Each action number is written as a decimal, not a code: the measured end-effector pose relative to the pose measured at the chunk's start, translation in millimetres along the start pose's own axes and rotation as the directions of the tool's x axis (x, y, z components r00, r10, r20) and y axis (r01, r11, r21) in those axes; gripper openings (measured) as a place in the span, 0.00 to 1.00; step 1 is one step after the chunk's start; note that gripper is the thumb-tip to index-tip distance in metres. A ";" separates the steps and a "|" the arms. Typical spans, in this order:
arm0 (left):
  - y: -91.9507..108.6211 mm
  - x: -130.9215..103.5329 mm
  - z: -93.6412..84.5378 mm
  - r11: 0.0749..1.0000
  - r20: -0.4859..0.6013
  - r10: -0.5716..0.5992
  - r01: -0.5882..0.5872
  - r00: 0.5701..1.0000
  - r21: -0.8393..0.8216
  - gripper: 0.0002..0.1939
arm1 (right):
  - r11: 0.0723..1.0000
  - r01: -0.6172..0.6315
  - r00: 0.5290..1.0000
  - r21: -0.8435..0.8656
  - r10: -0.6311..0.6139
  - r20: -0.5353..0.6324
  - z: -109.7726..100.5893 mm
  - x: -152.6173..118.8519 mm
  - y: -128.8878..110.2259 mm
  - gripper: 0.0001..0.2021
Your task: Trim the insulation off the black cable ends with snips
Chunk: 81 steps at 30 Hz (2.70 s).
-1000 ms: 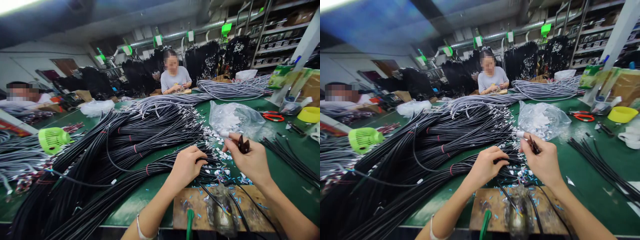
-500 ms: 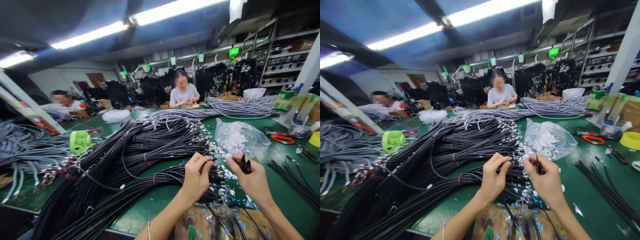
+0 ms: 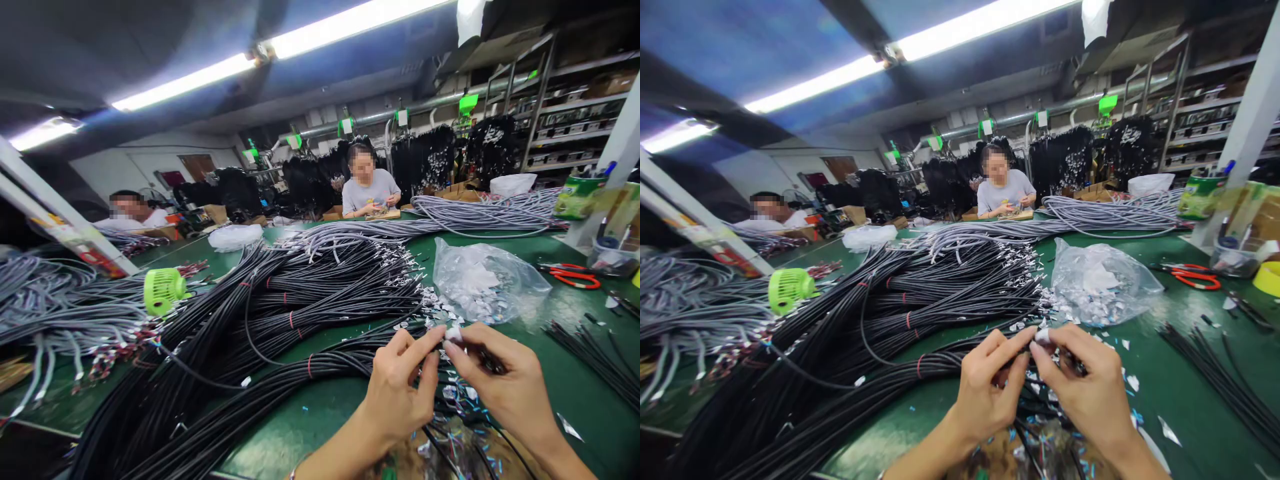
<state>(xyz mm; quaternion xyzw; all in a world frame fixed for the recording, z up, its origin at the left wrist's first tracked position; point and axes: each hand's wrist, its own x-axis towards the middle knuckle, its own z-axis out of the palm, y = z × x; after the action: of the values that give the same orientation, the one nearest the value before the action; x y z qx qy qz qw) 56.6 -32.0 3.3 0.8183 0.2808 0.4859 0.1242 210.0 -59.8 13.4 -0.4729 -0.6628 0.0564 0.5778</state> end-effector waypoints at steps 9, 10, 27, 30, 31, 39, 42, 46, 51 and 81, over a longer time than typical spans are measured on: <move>3.2 0.3 2.0 1.000 -0.145 0.008 -0.009 0.989 -0.008 0.08 | 1.000 -0.003 1.000 0.006 0.003 -0.005 3.2 -7.4 -1.0 0.02; 3.2 0.4 1.9 1.000 -0.153 0.009 -0.011 0.988 -0.013 0.08 | 1.000 0.006 1.000 0.001 -0.006 -0.006 2.8 -7.9 -0.9 0.02; 2.0 1.7 -11.0 0.965 0.077 -0.158 0.171 0.984 -0.198 0.13 | 0.975 0.222 0.974 0.009 -0.222 0.049 -0.2 -6.5 -1.8 0.08; 3.0 2.8 -13.7 0.950 0.128 -0.187 0.212 0.974 -0.227 0.16 | 0.967 0.255 0.965 0.006 -0.255 0.068 0.1 -5.6 -2.7 0.09; 3.5 3.1 -14.3 0.948 0.135 -0.191 0.219 0.972 -0.233 0.17 | 0.966 0.258 0.964 0.001 -0.257 0.067 0.5 -5.4 -2.8 0.09; 5.8 2.7 -11.6 0.961 0.053 -0.193 0.200 0.980 -0.191 0.14 | 0.988 0.149 0.989 -0.033 -0.148 0.026 1.6 -6.0 -3.3 0.06; 6.1 0.9 -8.4 0.979 -0.039 -0.136 0.128 0.990 -0.159 0.09 | 0.992 0.107 0.994 -0.063 -0.109 -0.015 1.6 -7.7 -3.2 0.05; 6.2 -0.9 -5.7 0.992 -0.126 -0.071 0.057 0.990 -0.111 0.07 | 0.994 0.089 0.995 -0.069 -0.091 -0.031 1.9 -9.2 -3.5 0.04; 6.5 -0.9 -4.8 0.994 -0.144 -0.066 0.052 0.987 -0.098 0.06 | 0.996 0.075 0.997 -0.053 -0.076 -0.033 1.1 -9.8 -3.2 0.05; 3.2 -4.1 -8.2 0.990 -0.274 0.134 -0.119 0.952 0.070 0.08 | 0.974 -0.205 0.977 0.093 0.198 0.074 3.4 -6.5 -12.0 0.13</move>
<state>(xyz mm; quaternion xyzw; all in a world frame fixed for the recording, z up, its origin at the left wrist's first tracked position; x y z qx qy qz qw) 49.0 -37.5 5.9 0.7611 0.2554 0.5954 0.0305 199.8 -69.3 15.1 -0.5061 -0.6260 0.1629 0.5705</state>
